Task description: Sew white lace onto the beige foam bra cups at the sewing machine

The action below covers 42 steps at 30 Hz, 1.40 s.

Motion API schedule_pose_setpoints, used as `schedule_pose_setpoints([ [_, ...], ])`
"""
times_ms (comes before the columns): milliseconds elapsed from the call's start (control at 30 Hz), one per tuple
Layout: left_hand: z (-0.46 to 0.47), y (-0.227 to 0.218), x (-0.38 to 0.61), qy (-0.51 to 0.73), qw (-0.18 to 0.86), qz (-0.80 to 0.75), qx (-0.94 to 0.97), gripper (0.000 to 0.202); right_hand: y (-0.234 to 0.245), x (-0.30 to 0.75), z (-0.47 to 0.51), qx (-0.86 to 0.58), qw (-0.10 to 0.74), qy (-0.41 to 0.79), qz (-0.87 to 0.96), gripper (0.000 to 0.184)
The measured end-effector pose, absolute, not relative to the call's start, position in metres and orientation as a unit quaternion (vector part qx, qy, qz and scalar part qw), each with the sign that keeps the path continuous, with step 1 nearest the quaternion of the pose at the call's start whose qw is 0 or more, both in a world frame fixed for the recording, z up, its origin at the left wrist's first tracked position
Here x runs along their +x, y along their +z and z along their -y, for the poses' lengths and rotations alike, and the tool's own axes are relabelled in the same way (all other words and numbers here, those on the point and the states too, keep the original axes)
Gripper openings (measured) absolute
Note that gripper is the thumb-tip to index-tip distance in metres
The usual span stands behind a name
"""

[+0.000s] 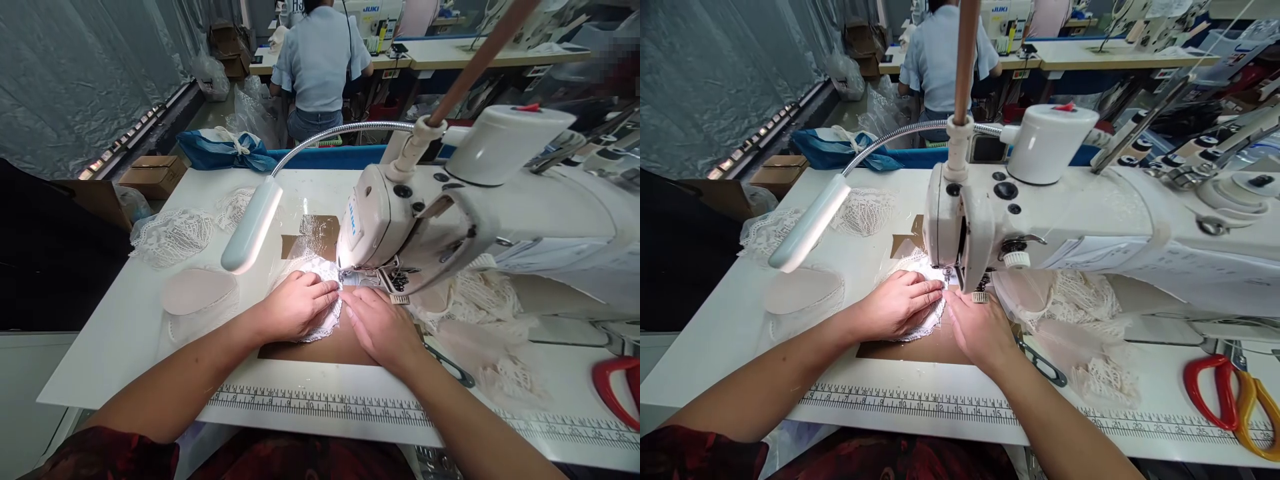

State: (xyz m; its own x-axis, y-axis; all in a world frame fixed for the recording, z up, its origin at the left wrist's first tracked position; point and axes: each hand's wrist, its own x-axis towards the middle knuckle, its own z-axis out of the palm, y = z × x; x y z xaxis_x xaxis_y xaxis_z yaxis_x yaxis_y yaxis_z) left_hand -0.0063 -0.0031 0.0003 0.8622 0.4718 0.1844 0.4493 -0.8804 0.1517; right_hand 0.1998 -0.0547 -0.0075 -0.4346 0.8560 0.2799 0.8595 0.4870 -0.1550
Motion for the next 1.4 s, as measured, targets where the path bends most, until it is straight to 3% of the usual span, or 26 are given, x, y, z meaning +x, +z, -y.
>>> schedule_pose_setpoints([
  [567,-0.003,-0.001,-0.004,0.104,0.04,-0.233,0.966,0.035,-0.015,0.2,0.053,-0.514,0.143,-0.055,0.844,0.038],
  [933,-0.006,-0.004,-0.003,0.134,0.079,-0.253,0.955,0.034,-0.016,0.204,0.052,-0.519,0.171,0.02,0.837,0.033],
  [1400,-0.009,-0.005,-0.006,0.151,0.052,-0.282,0.946,0.034,-0.014,0.202,0.048,-0.558,0.142,0.034,0.817,0.039],
])
